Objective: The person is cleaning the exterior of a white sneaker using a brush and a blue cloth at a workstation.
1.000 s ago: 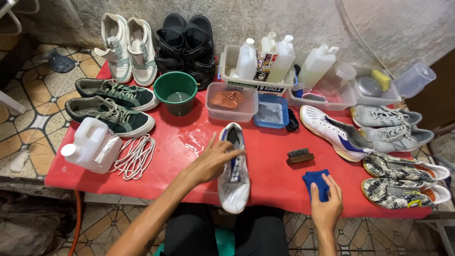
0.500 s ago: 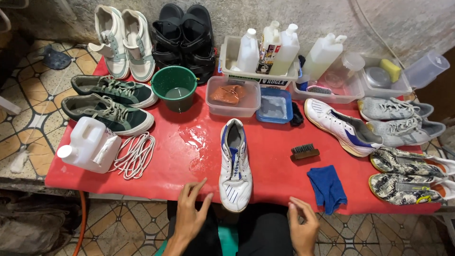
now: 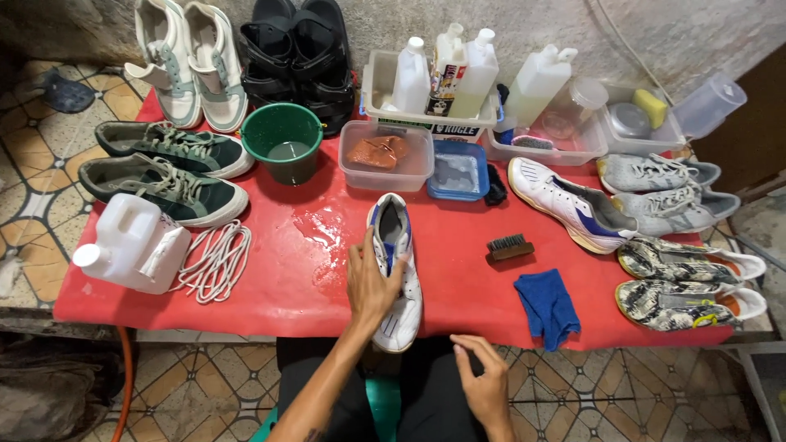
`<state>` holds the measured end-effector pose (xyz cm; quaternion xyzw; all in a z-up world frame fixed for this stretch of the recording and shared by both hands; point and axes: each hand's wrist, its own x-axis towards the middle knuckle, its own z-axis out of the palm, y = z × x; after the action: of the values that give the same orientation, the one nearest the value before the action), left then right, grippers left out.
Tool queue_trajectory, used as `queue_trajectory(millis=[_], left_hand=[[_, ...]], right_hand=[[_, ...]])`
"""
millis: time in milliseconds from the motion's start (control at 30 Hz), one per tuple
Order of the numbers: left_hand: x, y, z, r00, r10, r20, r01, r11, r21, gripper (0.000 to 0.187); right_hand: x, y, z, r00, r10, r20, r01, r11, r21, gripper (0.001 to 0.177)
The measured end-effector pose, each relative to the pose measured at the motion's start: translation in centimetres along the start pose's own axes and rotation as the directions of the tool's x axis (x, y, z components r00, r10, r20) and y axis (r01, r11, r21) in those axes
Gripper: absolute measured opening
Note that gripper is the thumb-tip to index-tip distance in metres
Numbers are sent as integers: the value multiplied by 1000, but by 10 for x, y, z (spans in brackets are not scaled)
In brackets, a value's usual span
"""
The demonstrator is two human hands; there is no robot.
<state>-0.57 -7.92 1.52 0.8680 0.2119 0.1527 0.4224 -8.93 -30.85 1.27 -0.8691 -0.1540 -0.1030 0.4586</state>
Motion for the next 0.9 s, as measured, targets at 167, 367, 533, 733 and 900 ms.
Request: queue_trajectory(millis=[167,367,533,733,900], left_hand=[[13,-11,-5,993,103,64,-94,987,-128,60],[18,9,-32,870,426,248,-321,872,-369,57],[-27,30,-22,642,679,356,-503,724,-472,69],[-84,54,-46,517,666,538,-300,729,-615,46],[-98,52,-52,568,569,595,-208,798,-565,31]], right_hand=[[-18,-3,-1,993,118,-2,-117,990,79,17],[-1,-7,-2,969,165,-182,-135,977,167,35],[16,-9,-14,952,207,-228,-68,863,500,102],[-5,-10,-26,907,160,-391,29,899,436,86],[-18,1,-20,862,232,-450,-105,951,289,40]])
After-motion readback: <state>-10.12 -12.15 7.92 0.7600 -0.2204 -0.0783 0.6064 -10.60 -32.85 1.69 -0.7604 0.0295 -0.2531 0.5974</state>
